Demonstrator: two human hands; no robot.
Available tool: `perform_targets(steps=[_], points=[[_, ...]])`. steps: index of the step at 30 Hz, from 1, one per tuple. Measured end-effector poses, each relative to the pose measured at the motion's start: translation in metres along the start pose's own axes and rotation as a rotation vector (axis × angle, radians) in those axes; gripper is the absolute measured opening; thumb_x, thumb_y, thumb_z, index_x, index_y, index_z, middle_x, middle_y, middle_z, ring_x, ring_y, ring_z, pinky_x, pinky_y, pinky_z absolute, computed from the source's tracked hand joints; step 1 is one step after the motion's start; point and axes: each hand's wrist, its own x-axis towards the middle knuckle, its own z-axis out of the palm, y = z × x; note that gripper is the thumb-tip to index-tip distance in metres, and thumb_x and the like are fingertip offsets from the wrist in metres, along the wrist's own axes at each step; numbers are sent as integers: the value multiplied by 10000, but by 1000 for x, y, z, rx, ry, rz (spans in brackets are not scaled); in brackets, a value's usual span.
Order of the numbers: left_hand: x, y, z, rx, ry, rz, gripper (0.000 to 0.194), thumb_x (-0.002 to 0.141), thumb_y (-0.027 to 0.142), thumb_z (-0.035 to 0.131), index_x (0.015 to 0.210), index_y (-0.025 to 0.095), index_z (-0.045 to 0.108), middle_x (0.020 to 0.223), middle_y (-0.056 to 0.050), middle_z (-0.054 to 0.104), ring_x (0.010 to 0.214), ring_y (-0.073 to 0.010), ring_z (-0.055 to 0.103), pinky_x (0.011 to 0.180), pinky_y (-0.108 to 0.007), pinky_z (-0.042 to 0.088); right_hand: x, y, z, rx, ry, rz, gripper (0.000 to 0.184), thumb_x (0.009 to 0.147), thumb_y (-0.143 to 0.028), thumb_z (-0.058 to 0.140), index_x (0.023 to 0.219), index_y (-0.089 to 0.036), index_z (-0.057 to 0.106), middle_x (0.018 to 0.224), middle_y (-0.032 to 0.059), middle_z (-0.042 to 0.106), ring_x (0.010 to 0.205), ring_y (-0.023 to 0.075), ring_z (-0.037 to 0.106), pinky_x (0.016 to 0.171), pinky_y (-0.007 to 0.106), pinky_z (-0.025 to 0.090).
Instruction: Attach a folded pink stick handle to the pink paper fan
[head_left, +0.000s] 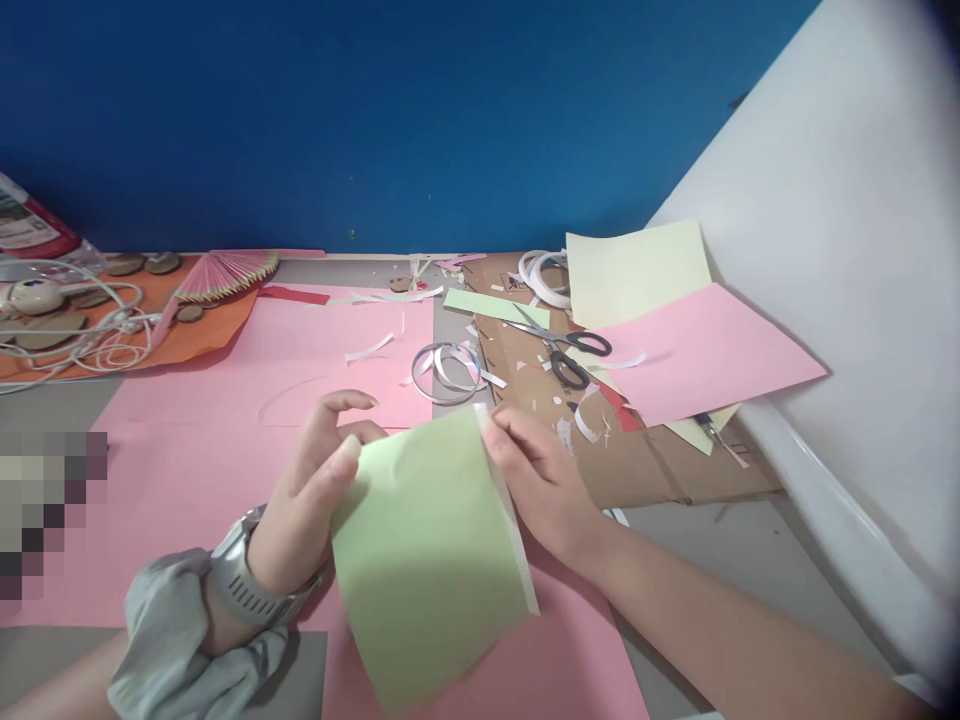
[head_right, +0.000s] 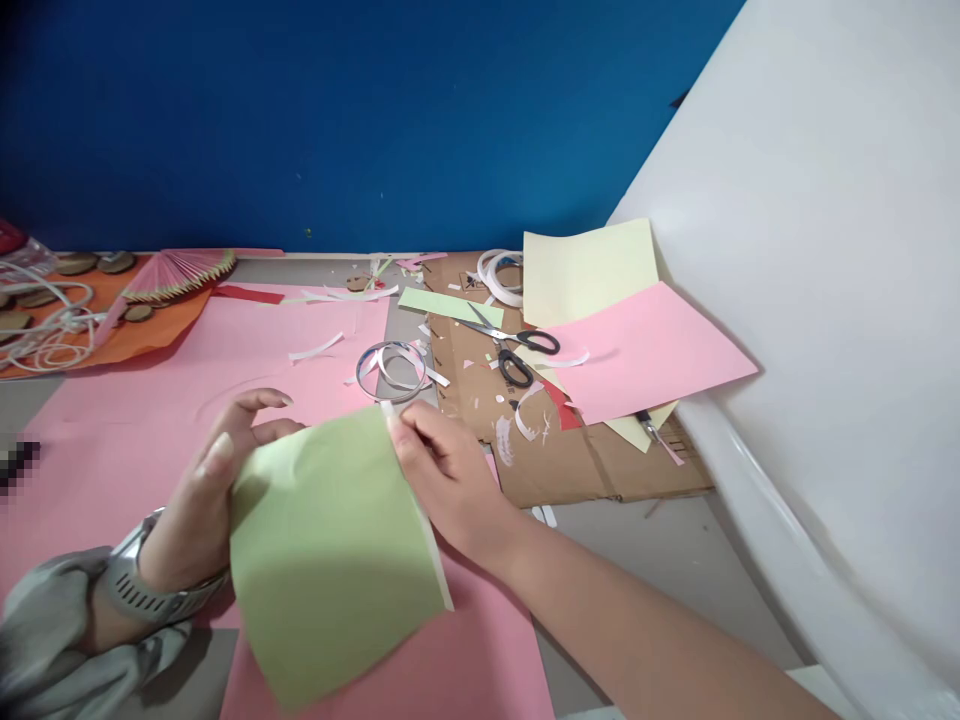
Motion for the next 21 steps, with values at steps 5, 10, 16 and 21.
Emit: perform_targets(steps=[5, 10, 16, 21], points=[[3, -1, 0, 113, -16, -147, 281, 795, 443, 579, 944, 205, 565, 736, -1, 625, 596, -143, 596, 512, -217, 492, 1, 4, -4, -11, 88, -45, 316, 952, -307, 352, 656, -206, 311, 638, -51, 304, 580, 93, 300, 547, 229, 284], [2, 0, 7, 426, 106, -80, 331, 849, 458, 498, 859, 158, 639, 734, -28, 672, 619, -144, 607, 455, -180, 451, 2, 6, -5, -38, 68, -34, 344, 952, -304, 349, 636, -205, 256, 623, -50, 250, 569, 101, 260, 532, 243, 262], [1, -1, 8, 512, 123, -41, 341, 878, 443, 455, 951, 165, 638, 816, -37, 693, 709, -165, 643, 462, -186, 468, 0, 5, -1, -1, 113, -42, 348, 953, -308, 342, 638, -208, 232, 620, -51, 242, 555, 101, 253, 525, 247, 255], [3, 0, 8, 540, 188, -17, 342, 880, 448, 453, 964, 169, 631, 861, -34, 694, 688, -151, 641, 467, -186, 469, 2, 6, -3, 93, 137, 26, 341, 952, -336, 339, 646, -209, 261, 624, -49, 259, 558, 103, 259, 532, 247, 264]])
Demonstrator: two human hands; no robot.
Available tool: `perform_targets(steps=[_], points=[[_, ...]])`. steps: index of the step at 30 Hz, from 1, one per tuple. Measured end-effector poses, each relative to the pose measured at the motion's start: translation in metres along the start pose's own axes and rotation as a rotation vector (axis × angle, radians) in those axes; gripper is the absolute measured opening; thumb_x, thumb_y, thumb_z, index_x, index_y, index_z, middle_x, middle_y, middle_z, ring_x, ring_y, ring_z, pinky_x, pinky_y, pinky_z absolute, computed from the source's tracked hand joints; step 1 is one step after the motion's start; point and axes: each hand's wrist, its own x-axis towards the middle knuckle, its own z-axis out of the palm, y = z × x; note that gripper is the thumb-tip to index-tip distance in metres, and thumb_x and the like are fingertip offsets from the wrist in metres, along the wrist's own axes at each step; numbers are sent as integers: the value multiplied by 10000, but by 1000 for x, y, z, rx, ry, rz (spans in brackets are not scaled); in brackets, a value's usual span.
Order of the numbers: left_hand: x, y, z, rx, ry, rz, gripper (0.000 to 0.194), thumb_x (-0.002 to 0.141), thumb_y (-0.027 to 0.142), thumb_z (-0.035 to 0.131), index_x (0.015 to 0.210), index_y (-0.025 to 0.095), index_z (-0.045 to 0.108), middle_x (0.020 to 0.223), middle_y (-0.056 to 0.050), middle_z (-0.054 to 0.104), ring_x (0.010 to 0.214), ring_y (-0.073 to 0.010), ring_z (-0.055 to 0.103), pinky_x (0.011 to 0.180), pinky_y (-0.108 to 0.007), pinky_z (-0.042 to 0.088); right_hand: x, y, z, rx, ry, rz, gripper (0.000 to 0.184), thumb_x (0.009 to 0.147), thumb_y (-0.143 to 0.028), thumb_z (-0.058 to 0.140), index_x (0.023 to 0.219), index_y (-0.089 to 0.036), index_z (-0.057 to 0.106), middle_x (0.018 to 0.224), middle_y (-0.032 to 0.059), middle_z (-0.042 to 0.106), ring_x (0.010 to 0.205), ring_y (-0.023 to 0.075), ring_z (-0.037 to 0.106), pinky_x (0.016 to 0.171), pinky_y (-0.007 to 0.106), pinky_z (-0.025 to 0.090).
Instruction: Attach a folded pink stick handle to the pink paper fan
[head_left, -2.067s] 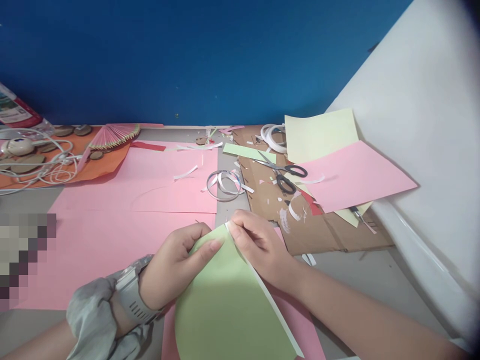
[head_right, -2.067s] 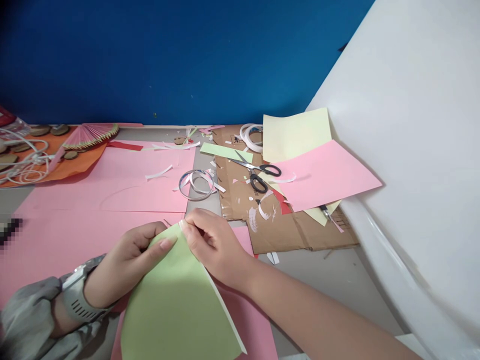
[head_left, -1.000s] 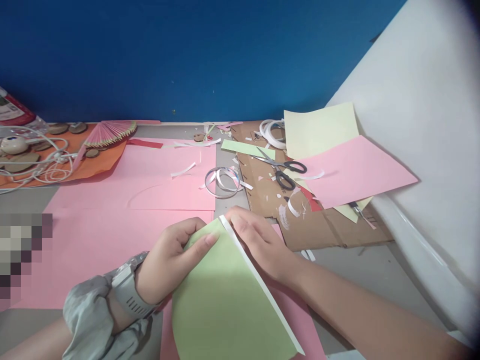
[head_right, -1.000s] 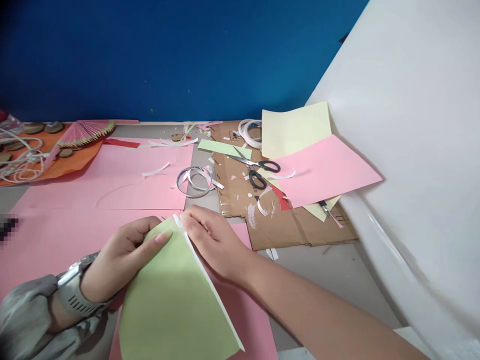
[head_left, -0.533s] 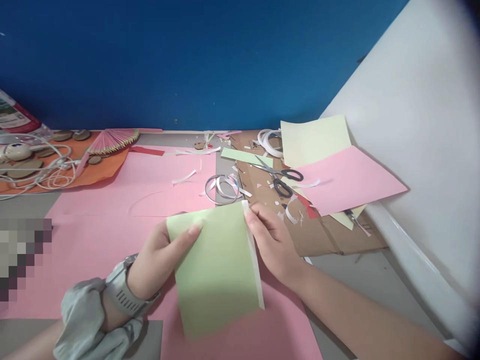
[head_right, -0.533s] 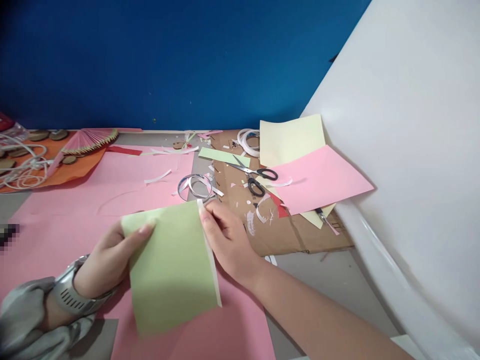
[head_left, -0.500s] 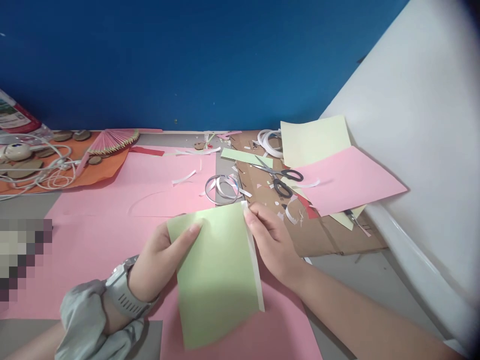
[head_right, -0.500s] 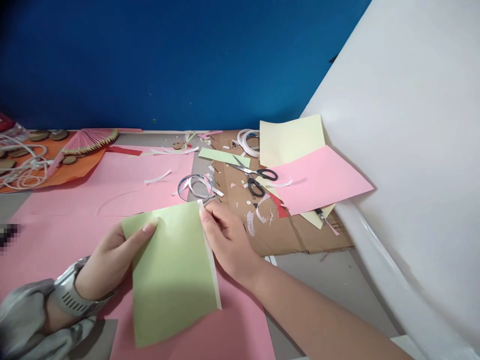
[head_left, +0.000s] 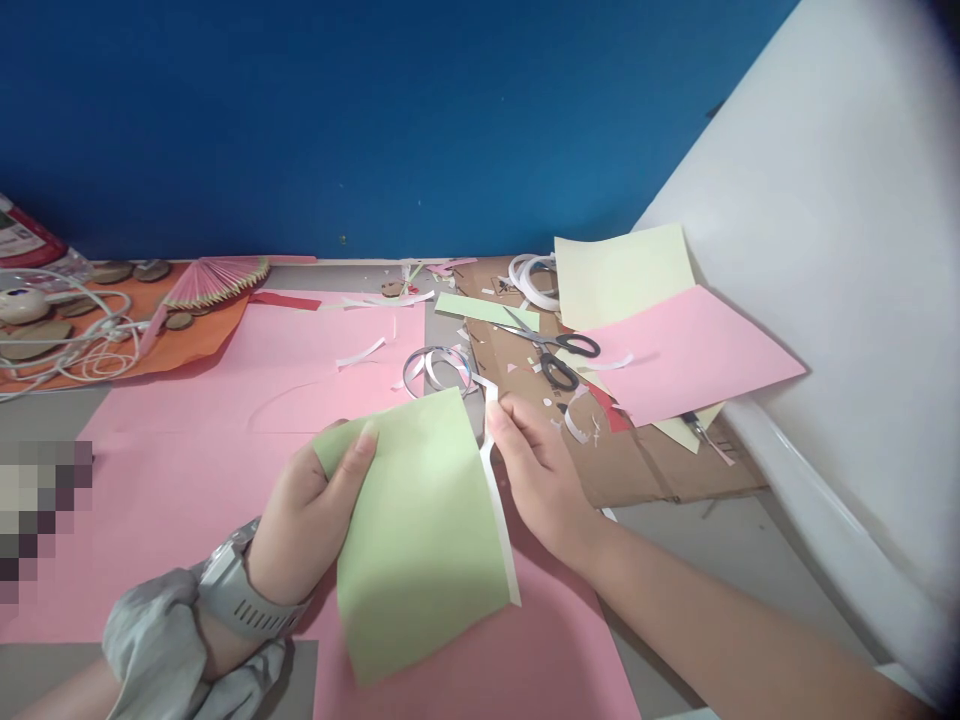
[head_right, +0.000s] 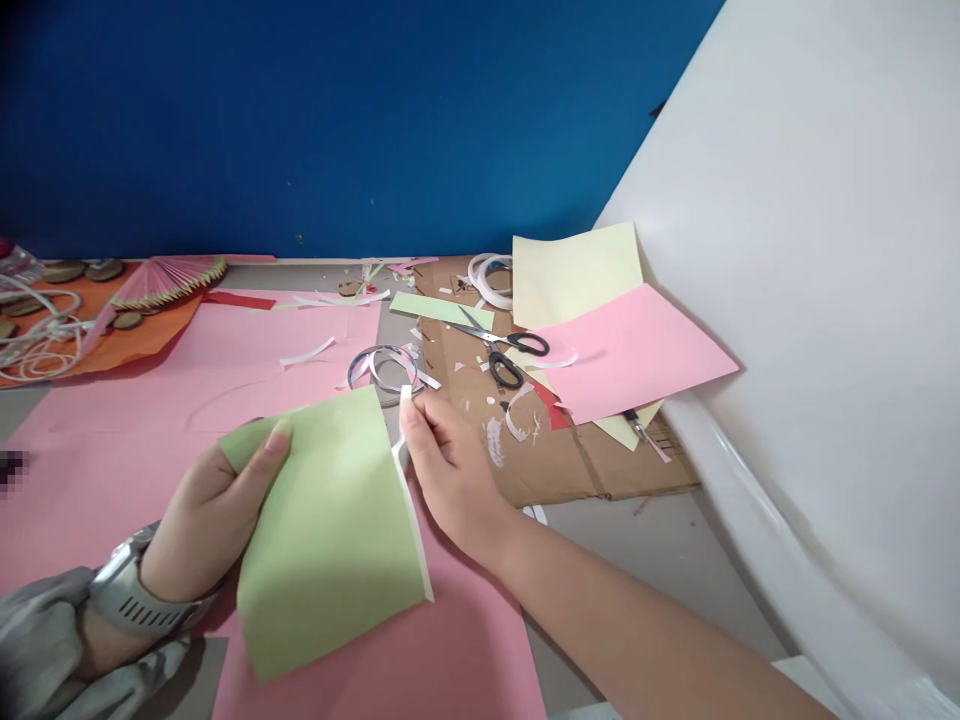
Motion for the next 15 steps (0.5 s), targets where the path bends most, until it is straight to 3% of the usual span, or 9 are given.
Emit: perform_targets(steps=[4, 7, 12, 15], points=[[1, -2, -2, 0, 39, -4, 316, 870, 446, 472, 940, 179, 626, 860, -28, 697, 685, -155, 646, 478, -190, 479, 1, 1, -2, 76, -97, 31, 362, 959, -404, 251, 663, -209, 324, 646, -40, 302, 572, 108, 298, 554, 252, 284], [1, -5, -4, -58, 58, -11, 299, 855, 443, 495, 920, 180, 621, 838, -31, 697, 678, -168, 652, 486, -201, 493, 0, 0, -2, -32, -161, 56, 333, 937, -383, 352, 656, -209, 319, 633, -44, 304, 574, 106, 314, 550, 248, 279], [-1, -6, -5, -226, 0, -23, 297, 826, 453, 530, 926, 185, 611, 764, -28, 699, 647, -190, 667, 498, -227, 520, 1, -3, -1, -125, -124, -15, 329, 948, -323, 346, 644, -207, 293, 636, -44, 297, 587, 106, 303, 552, 242, 274], [-2, -2, -4, -146, -63, -64, 324, 810, 461, 551, 914, 163, 623, 796, -53, 717, 660, -219, 674, 475, -240, 517, 1, -2, -2, -109, -94, -36, 335, 950, -322, 343, 642, -209, 277, 634, -45, 279, 581, 107, 285, 552, 244, 272]])
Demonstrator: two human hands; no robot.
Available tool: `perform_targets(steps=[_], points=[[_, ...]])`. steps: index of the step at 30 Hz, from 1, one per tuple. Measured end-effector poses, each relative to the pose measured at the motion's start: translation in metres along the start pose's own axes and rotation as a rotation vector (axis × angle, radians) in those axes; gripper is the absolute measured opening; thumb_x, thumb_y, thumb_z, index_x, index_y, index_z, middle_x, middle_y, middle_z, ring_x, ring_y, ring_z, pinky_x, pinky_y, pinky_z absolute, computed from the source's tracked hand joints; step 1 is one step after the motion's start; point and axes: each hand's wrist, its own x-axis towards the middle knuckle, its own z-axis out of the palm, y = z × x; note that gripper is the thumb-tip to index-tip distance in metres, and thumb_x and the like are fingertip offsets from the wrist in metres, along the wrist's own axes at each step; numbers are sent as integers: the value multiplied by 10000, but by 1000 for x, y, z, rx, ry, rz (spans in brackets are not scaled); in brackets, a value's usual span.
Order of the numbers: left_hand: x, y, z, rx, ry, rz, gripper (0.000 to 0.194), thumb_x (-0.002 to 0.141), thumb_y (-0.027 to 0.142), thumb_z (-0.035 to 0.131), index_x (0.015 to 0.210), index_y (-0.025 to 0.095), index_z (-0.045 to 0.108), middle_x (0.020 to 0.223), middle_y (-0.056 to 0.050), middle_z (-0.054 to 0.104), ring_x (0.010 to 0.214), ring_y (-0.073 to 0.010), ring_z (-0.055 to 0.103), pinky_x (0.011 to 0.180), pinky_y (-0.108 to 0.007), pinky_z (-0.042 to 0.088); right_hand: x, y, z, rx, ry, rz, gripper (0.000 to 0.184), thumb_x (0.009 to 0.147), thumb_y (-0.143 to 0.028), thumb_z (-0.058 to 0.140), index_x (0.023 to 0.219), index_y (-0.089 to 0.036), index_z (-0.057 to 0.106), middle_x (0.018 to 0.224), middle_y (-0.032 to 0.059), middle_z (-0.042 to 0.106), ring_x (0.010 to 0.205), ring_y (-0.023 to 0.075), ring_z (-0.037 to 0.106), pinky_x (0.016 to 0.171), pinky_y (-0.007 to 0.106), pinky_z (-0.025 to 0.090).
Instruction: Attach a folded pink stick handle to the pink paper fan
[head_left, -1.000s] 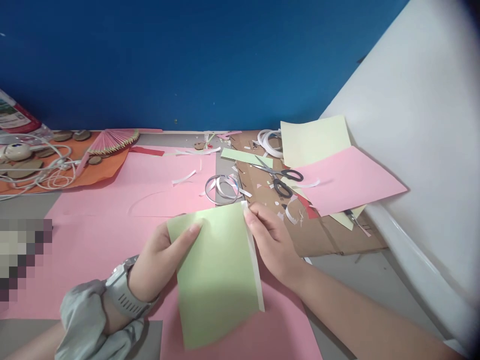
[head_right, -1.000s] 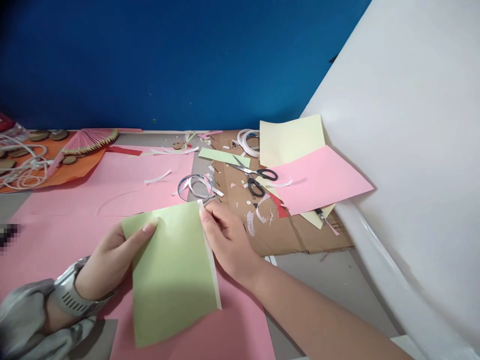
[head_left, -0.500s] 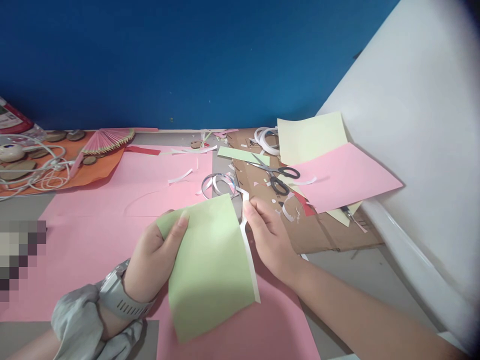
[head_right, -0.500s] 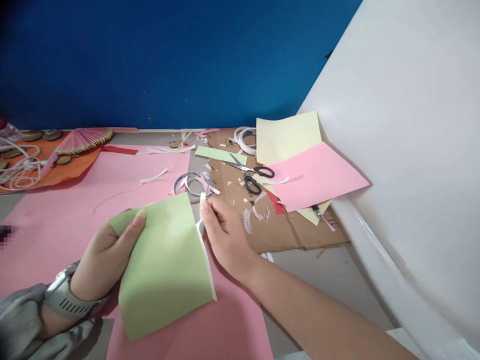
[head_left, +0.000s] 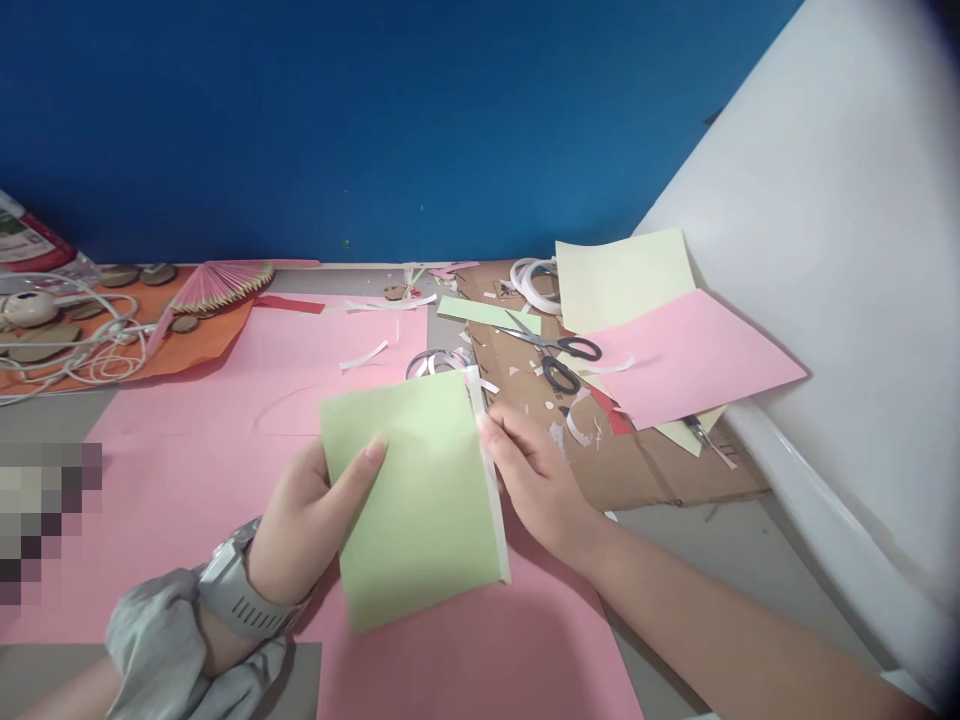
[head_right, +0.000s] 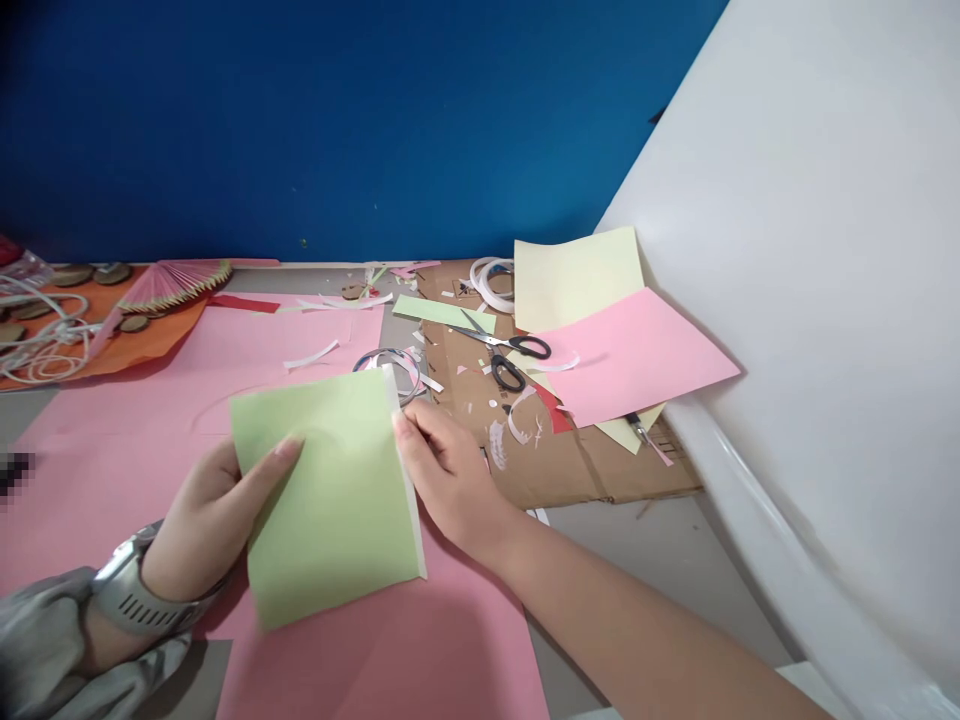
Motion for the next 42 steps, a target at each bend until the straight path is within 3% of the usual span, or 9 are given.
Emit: perform_targets(steps=[6, 14, 25, 29, 33, 37, 42], points=[[-3, 1, 3, 164, 24, 50, 385, 846, 450, 505, 1082, 164, 607, 907, -61, 721, 635, -201, 668, 484, -245, 519, -1, 2, 0, 39, 40, 7, 330, 946, -311, 351, 641, -210, 275, 629, -47, 261, 575, 108, 264, 534, 246, 257], [-6, -3, 2, 309, 91, 180, 330, 876, 386, 484, 1106, 196, 625, 1040, -35, 695, 883, -228, 656, 681, -261, 534, -1, 0, 5, 100, 80, 57, 341, 942, -338, 358, 637, -210, 272, 614, -53, 264, 561, 104, 268, 536, 238, 267], [-7, -3, 5, 170, 119, 82, 352, 867, 433, 486, 1090, 193, 616, 996, -37, 702, 809, -200, 666, 664, -252, 543, -2, 1, 6, 9, 228, 6, 317, 948, -333, 339, 655, -213, 317, 626, -43, 310, 579, 115, 313, 559, 246, 295], [-5, -2, 5, 136, 166, 52, 390, 838, 474, 512, 1081, 184, 611, 955, -37, 714, 749, -207, 676, 588, -250, 535, 0, 0, 5, 74, 127, -1, 346, 955, -384, 264, 659, -214, 325, 651, -30, 336, 606, 125, 343, 590, 259, 313], [-2, 0, 3, 102, 212, 81, 413, 809, 509, 534, 1043, 184, 634, 881, -29, 727, 689, -198, 680, 546, -235, 527, -1, 0, 4, 19, 26, 43, 312, 925, -355, 372, 651, -213, 325, 637, -37, 325, 592, 118, 330, 555, 251, 286], [-1, -2, 0, -4, 90, 82, 435, 821, 511, 510, 1051, 166, 638, 843, -57, 729, 649, -209, 681, 509, -247, 534, -1, -3, 4, -30, 50, 25, 319, 934, -344, 361, 648, -211, 307, 636, -41, 298, 590, 114, 302, 551, 247, 270], [-2, -4, -1, 174, 34, 118, 368, 833, 423, 540, 1094, 177, 621, 1050, -62, 691, 925, -259, 650, 749, -296, 547, 0, 1, 2, 7, 63, 59, 318, 939, -331, 347, 648, -210, 305, 643, -42, 301, 591, 110, 311, 555, 242, 278]])
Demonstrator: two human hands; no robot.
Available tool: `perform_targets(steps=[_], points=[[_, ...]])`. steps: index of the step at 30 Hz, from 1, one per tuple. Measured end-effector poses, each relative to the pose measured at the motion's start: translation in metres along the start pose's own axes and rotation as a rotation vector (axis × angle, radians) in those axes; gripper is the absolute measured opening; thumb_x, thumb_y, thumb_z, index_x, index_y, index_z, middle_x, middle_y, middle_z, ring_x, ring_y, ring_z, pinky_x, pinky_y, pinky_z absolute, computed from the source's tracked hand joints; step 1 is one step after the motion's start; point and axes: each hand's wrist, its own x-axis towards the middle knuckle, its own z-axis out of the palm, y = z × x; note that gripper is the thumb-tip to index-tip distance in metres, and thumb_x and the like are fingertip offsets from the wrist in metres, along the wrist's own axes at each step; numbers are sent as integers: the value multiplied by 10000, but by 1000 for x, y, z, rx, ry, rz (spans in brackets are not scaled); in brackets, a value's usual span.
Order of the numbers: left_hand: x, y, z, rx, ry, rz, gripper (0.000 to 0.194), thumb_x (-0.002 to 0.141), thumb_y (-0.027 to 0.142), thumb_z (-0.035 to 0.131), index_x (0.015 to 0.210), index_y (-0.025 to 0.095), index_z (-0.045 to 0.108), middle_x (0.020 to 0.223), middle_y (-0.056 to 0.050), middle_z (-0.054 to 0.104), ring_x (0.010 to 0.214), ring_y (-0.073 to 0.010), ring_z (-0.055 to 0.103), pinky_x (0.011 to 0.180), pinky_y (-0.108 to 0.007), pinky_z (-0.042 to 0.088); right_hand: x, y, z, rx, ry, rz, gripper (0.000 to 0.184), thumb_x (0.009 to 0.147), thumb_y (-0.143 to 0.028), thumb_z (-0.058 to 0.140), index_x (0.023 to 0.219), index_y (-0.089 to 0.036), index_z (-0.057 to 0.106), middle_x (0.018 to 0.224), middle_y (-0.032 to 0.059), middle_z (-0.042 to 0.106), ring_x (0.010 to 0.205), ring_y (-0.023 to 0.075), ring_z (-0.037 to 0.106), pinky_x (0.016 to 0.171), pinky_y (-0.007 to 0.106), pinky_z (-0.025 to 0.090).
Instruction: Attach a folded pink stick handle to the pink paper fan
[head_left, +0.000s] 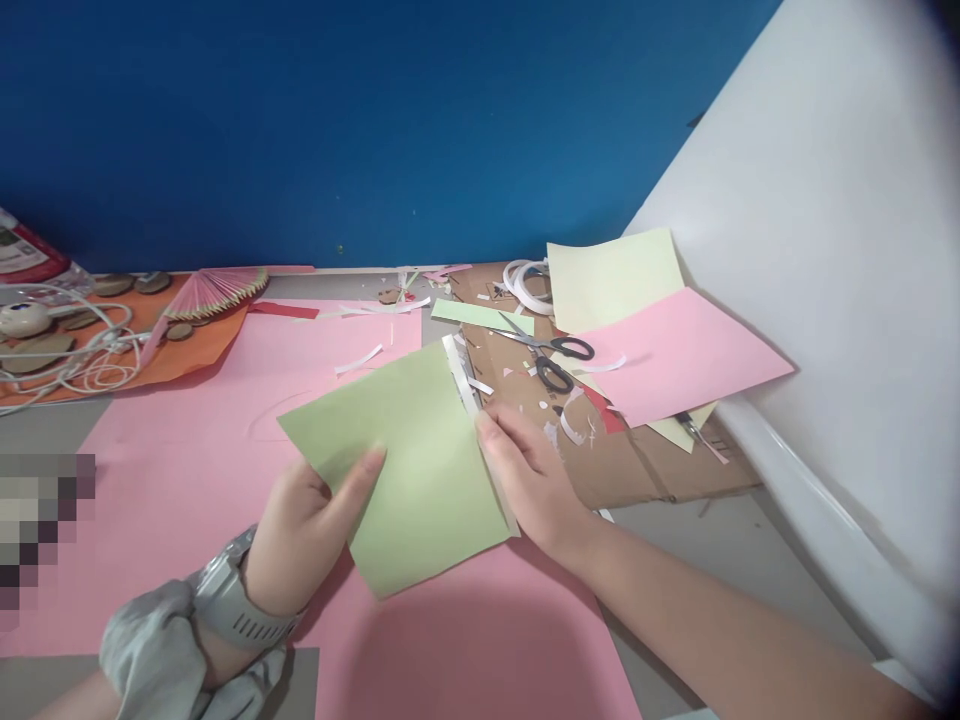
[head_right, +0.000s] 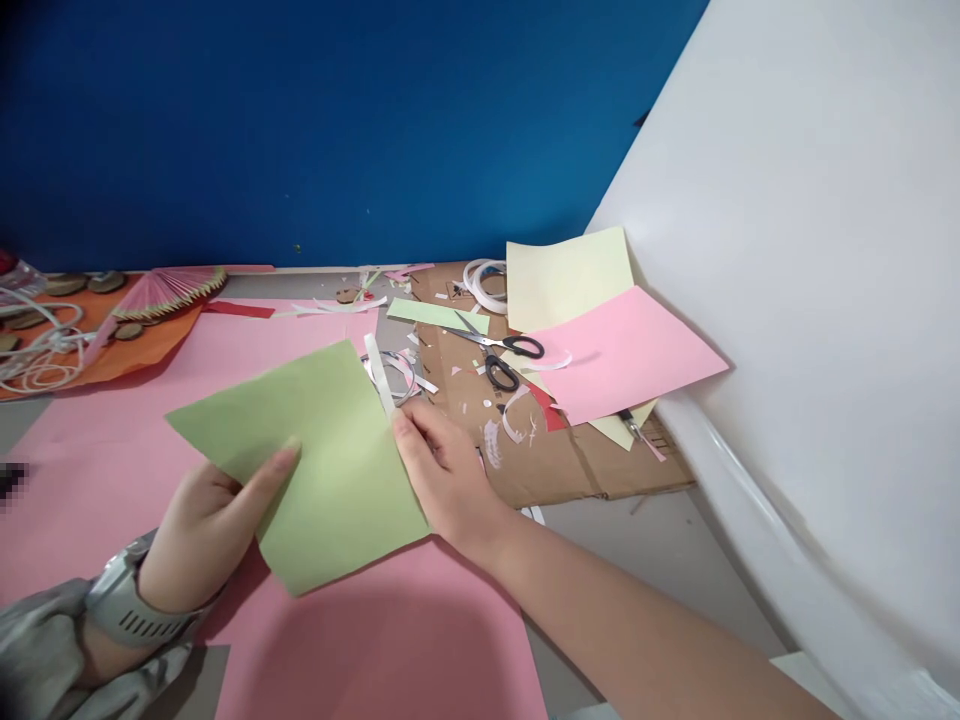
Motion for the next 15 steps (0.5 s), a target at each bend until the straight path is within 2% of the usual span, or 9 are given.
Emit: perform_targets(steps=[3, 8, 15], points=[[0, 2, 0, 109, 10, 36, 352, 847, 412, 521, 1108, 194, 615, 1101, -43, 672, 1005, -259, 618, 799, -284, 525, 1, 3, -1, 25, -2, 17, 309, 929, -312, 364, 640, -209, 327, 632, -43, 306, 593, 111, 326, 556, 239, 284], [0, 4, -1, 166, 2, 24, 356, 863, 416, 488, 1095, 185, 626, 1060, -45, 689, 947, -258, 643, 734, -284, 538, 2, 1, -3, 35, -20, 37, 241, 902, -243, 383, 663, -211, 370, 660, -41, 366, 619, 113, 360, 587, 236, 310], [0, 0, -1, 193, 17, 77, 319, 869, 393, 494, 1104, 214, 614, 1105, -22, 669, 1012, -232, 614, 808, -262, 507, 5, -2, -1, 111, -39, 95, 285, 908, -292, 395, 642, -210, 335, 624, -53, 322, 556, 102, 307, 545, 236, 293]])
